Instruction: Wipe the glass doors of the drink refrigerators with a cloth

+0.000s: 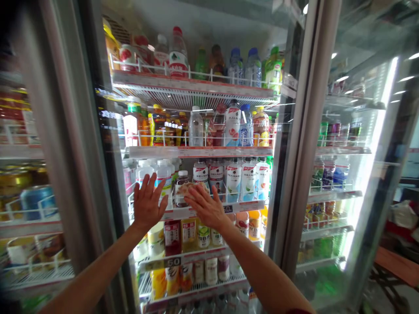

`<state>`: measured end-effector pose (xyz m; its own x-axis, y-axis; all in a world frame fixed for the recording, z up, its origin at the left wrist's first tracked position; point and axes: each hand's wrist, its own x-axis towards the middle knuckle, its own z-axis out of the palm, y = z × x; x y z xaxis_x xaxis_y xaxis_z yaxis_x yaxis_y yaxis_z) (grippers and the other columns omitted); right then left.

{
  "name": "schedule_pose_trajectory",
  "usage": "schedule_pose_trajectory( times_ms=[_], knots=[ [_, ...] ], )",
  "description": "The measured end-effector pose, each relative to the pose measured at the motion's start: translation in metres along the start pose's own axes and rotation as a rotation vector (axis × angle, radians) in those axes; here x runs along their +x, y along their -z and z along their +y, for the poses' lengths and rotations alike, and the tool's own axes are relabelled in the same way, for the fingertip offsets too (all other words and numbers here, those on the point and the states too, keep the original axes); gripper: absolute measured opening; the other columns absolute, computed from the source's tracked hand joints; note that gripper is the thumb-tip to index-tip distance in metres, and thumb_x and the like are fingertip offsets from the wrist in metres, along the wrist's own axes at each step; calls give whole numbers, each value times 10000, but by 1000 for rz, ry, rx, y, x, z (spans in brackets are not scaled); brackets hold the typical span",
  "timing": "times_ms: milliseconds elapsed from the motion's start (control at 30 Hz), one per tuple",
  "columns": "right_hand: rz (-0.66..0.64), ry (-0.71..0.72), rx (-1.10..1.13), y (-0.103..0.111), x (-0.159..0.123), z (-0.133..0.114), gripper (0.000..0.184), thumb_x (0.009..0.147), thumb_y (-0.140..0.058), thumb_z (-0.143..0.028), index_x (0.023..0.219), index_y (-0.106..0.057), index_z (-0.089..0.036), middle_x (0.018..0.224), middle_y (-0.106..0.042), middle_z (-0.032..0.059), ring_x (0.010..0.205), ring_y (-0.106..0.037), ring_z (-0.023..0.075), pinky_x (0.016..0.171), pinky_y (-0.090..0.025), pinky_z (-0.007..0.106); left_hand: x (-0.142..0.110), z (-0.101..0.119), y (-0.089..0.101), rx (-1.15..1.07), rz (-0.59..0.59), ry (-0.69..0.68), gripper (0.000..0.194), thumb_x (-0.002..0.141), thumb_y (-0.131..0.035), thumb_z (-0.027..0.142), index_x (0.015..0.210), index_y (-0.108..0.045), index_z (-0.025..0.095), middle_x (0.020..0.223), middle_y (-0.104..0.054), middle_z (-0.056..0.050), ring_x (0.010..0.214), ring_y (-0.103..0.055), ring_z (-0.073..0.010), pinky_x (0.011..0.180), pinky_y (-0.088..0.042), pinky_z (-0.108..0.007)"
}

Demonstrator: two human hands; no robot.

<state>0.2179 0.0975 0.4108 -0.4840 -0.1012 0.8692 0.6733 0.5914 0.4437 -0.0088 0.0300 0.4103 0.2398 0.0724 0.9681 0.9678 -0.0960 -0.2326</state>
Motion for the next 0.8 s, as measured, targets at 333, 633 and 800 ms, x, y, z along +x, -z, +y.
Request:
schedule_pose_trajectory(
  times_ms=[333,633,800],
  knots=[
    [22,64,-10,-4,23,-5,611,862,-373,-251,1430,-151,-289,1469,-294,-1,1394,-143,196,1140,-31,481,1,1,1,4,5,-5,681,798,-552,224,1403,-240,246,1455,-269,-86,1360,-213,-252,1109,-181,-468],
    [62,-216,-14,-3,71,-1,641,857,-378,-210,1439,-113,-256,1491,-232,58,1396,-113,244,1113,-65,532,1,1,3,-51,28,-6,592,811,-523,213,1366,-319,236,1448,-302,-86,1360,-216,-248,1115,-169,-471],
    [-90,-43,103,-11,49,-49,641,824,-410,-255,1424,-193,-194,1474,-277,76,1400,-90,231,1127,-52,501,20,30,10,-345,92,106,511,866,-400,203,1366,-295,205,1430,-334,-110,1343,-270,-225,1108,-204,-486]
  ],
)
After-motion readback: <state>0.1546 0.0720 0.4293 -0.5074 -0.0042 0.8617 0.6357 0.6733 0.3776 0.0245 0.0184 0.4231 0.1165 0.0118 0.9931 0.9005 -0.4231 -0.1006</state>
